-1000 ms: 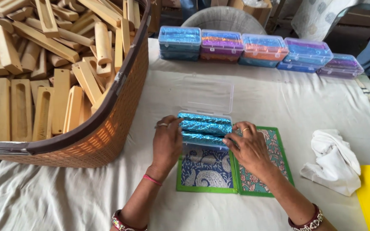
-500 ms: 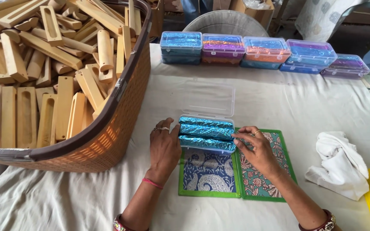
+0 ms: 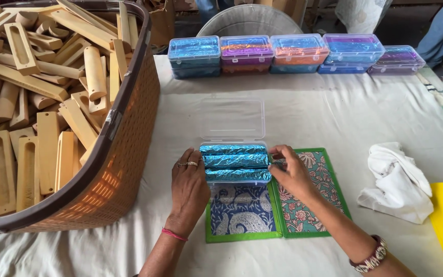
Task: Cleaning and organizing wooden pieces and small plastic containers on a work table.
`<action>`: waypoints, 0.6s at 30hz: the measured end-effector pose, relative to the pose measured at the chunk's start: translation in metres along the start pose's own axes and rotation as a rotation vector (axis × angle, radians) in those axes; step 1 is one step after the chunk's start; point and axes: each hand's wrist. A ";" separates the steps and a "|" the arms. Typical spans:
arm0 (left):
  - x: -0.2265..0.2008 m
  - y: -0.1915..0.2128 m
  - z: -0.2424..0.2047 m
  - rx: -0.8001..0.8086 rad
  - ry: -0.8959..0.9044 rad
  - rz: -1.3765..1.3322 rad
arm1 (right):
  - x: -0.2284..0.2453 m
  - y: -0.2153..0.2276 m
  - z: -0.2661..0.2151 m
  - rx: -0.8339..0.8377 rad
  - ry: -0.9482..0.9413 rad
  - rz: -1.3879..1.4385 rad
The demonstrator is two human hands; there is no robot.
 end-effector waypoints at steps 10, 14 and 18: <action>-0.002 -0.004 -0.005 -0.011 0.258 -0.348 | -0.005 -0.002 -0.007 -0.114 -0.049 0.096; 0.007 -0.020 -0.009 -0.034 0.279 -0.431 | 0.016 0.006 -0.017 -0.222 0.296 -0.222; 0.017 -0.044 -0.015 0.060 0.181 -0.282 | 0.018 0.002 -0.015 -0.162 0.330 -0.517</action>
Point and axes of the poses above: each hand's wrist, its own z-axis towards the middle knuckle, its own y-axis out of the back of the hand, x = y × z
